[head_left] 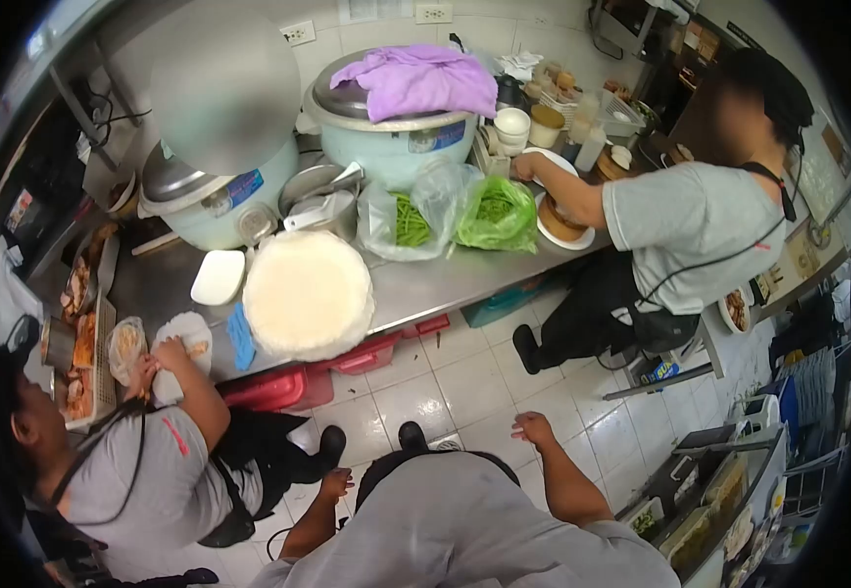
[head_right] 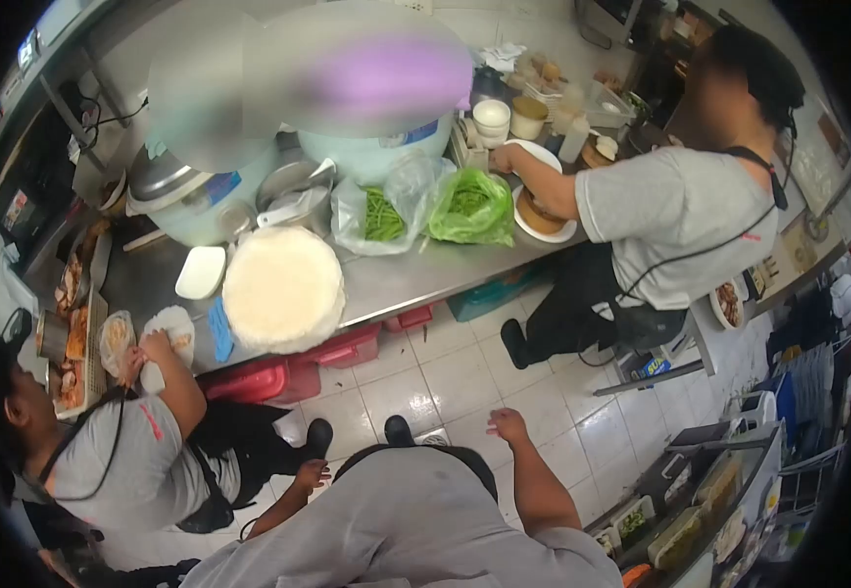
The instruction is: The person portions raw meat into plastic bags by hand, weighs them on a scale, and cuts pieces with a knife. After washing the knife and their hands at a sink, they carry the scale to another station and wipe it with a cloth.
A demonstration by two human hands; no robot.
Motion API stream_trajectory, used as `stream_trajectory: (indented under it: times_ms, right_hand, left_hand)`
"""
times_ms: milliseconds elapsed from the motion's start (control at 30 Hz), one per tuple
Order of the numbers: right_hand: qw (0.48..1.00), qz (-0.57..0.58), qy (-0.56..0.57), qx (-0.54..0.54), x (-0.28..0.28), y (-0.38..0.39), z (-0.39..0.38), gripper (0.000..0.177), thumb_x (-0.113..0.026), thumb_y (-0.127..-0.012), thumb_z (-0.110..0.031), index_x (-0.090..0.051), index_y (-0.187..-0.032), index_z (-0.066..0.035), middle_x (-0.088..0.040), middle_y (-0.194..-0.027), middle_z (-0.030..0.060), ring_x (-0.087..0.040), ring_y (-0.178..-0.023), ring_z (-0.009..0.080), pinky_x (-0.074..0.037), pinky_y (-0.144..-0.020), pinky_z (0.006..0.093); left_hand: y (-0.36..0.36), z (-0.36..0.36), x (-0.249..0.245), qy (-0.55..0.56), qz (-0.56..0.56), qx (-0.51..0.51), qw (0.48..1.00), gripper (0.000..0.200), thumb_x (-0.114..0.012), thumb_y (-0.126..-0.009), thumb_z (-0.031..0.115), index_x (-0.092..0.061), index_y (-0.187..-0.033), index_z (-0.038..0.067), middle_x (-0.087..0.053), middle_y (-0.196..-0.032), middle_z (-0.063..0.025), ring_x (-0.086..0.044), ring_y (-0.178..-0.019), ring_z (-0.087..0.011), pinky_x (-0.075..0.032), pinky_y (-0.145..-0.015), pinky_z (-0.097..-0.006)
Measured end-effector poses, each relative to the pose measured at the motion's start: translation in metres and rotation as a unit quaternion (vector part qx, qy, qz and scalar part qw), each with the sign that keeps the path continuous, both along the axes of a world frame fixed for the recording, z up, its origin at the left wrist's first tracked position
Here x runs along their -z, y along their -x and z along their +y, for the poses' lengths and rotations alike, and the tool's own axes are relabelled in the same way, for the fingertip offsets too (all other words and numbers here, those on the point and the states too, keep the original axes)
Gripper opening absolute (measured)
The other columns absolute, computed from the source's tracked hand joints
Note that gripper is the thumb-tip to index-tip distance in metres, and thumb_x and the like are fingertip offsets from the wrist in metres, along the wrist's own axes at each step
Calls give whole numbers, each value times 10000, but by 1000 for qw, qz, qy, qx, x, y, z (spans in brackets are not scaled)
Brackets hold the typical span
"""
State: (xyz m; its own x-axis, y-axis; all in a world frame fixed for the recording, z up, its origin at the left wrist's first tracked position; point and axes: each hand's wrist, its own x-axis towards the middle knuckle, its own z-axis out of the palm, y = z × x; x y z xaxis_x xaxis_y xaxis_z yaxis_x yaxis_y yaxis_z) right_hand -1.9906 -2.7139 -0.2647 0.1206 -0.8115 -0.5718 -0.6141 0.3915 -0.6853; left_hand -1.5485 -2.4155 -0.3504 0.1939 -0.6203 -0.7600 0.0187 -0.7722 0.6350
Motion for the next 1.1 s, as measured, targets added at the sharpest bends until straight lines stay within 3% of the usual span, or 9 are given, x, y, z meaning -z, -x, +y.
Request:
stream_trajectory:
  times_ms: [33,100,267,300,367,567,767,933,1100]
  right_hand:
    - [994,-99,-46,18,-9,-17,-16,270,-594,-817,-249,-605,-975,-30,-646,-831,80,-624,-801,190,-493,-719,293]
    - [989,-100,74,-77,-39,-58,-61,196,-540,-865,-186,-609,-936,-17,-614,-770,47,-582,-733,111,-474,-654,241]
    - [914,-286,281,-66,-235,-173,-200,240,-491,-916,-230,-601,-874,-21,-587,-762,8,-545,-699,95,-449,-669,240]
    - [886,-333,319,-45,-279,-191,-225,267,-484,-924,-257,-605,-865,-26,-586,-751,10,-545,-701,97,-448,-667,240]
    - [842,-374,387,-35,-332,-210,-297,324,-447,-939,-285,-622,-858,-24,-605,-730,30,-557,-673,105,-456,-653,248]
    - [695,-454,550,93,-483,-257,-498,300,-457,-916,-240,-613,-873,12,-633,-820,73,-599,-649,136,-438,-570,236]
    - [772,-297,554,96,-493,-288,-714,243,-527,-824,-260,-629,-909,-57,-645,-863,88,-644,-729,153,-452,-635,239]
    - [842,13,537,56,-429,-293,-847,322,-511,-775,-324,-658,-929,-81,-653,-934,123,-622,-887,286,-473,-775,362]
    - [848,107,518,-22,-367,-312,-919,334,-541,-756,-373,-673,-893,-99,-645,-912,148,-592,-907,335,-458,-796,397]
  left_hand:
    - [-9,-15,-2,2,1,22,1000,225,-504,-830,89,-535,-1038,9,-566,-959,-120,-620,-862,-217,-535,-657,-321]
    - [-21,-39,-6,-1,12,22,1000,234,-510,-816,50,-540,-1044,4,-557,-978,-124,-617,-877,-217,-542,-665,-317]
    - [-50,-77,8,-4,19,-86,996,313,-539,-810,82,-512,-1112,7,-574,-1024,-124,-628,-866,-229,-527,-631,-318]
    - [-41,-92,-22,-94,73,-215,969,335,-553,-817,121,-498,-1130,15,-581,-1024,-122,-629,-866,-232,-521,-605,-319]
    - [-47,-74,0,11,57,-86,995,356,-546,-848,275,-490,-1129,62,-600,-990,-99,-632,-852,-230,-479,-584,-338]
    - [5,-77,-47,-138,17,-356,924,305,-504,-871,288,-491,-1078,64,-588,-953,-70,-617,-766,-231,-441,-650,-445]
    - [13,-138,-97,-121,-53,-408,903,323,-503,-872,300,-487,-1092,64,-585,-966,-75,-615,-784,-237,-445,-655,-442]
    - [-45,-212,-142,-73,-159,-428,887,338,-503,-874,311,-483,-1103,64,-583,-978,-79,-613,-799,-241,-448,-659,-440]
    - [-118,-269,-202,-24,-280,-445,850,352,-502,-875,321,-479,-1115,64,-581,-989,-84,-611,-814,-245,-452,-663,-438]
